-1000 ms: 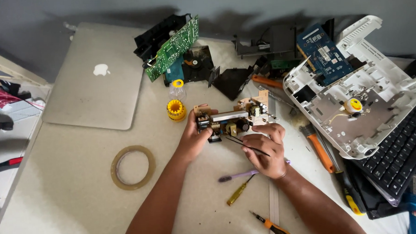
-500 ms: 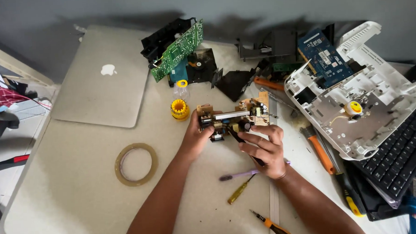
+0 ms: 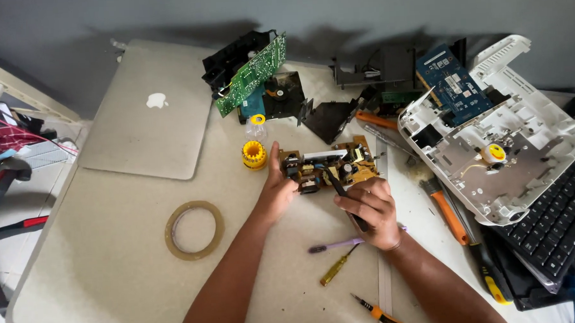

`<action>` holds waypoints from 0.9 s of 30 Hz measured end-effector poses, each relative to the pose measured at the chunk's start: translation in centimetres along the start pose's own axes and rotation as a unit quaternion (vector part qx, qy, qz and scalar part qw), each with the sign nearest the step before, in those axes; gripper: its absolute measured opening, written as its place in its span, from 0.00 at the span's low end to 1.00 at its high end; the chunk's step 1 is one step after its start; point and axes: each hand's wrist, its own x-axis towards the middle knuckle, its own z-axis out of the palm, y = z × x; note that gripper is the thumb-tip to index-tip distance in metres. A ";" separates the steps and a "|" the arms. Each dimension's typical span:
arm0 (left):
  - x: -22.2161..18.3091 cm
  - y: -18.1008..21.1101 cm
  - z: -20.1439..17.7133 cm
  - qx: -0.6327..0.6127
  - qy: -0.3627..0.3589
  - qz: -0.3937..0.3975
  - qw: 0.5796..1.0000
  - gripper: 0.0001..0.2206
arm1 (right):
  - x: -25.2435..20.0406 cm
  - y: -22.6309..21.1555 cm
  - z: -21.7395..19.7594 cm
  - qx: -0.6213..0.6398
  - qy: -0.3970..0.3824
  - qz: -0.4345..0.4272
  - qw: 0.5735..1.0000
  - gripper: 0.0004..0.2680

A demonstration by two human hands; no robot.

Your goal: Inspecting and probing a circuit board from a disassembled electronic device using a screwdriver and a brush.

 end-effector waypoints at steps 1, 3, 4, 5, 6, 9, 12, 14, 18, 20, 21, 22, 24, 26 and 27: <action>-0.2 0.7 0.4 0.000 -0.001 0.000 1.000 0.47 | -0.6 0.3 0.1 -0.001 0.000 0.000 1.000 0.06; -0.5 2.2 1.2 -0.006 0.010 -0.001 1.000 0.45 | -1.7 0.8 0.4 0.023 -0.014 0.011 1.000 0.14; -0.3 1.7 0.9 -0.007 0.009 -0.001 1.000 0.45 | -1.8 1.0 0.4 0.022 -0.014 0.010 1.000 0.14; 0.0 1.2 0.5 -0.002 0.011 -0.012 1.000 0.44 | -1.9 1.1 0.3 0.027 -0.022 0.008 0.999 0.17; 0.0 0.7 0.1 0.003 0.015 -0.024 1.000 0.44 | -2.0 1.1 0.4 0.034 -0.031 0.008 0.999 0.20; -0.8 4.1 2.8 -0.026 0.033 -0.018 0.999 0.39 | -1.6 1.0 0.2 0.030 -0.038 0.019 0.999 0.14; -1.0 5.4 3.5 -0.050 0.048 -0.039 0.997 0.37 | -1.4 1.1 0.3 0.043 -0.028 0.036 0.998 0.10; -1.2 6.3 4.2 -0.055 0.052 -0.049 0.996 0.36 | -1.7 1.5 0.6 0.045 -0.024 0.033 0.998 0.09; -0.2 4.1 3.4 -0.011 0.074 -0.063 0.995 0.36 | -0.7 1.1 0.1 0.032 -0.043 0.025 0.998 0.06; -0.9 4.4 3.7 -0.029 0.066 -0.063 0.995 0.37 | -2.3 0.9 0.1 0.031 -0.044 0.038 0.998 0.07; -0.6 5.2 3.8 -0.044 0.054 -0.050 0.996 0.39 | -2.4 1.3 0.4 0.028 -0.039 0.038 0.998 0.08; -0.5 4.7 3.4 -0.041 0.048 -0.042 0.997 0.39 | -1.9 1.1 0.3 0.025 -0.033 0.030 0.999 0.08; -0.5 3.4 2.5 -0.087 0.054 -0.036 0.994 0.41 | -1.2 0.7 0.2 0.000 -0.038 0.045 0.998 0.10; -0.8 5.3 3.9 -0.079 0.051 -0.033 0.995 0.41 | -0.9 0.9 0.3 -0.009 -0.036 0.039 0.999 0.10; -1.2 6.1 4.5 -0.072 0.051 -0.037 0.995 0.41 | -1.0 0.9 0.3 -0.017 -0.037 0.040 0.998 0.11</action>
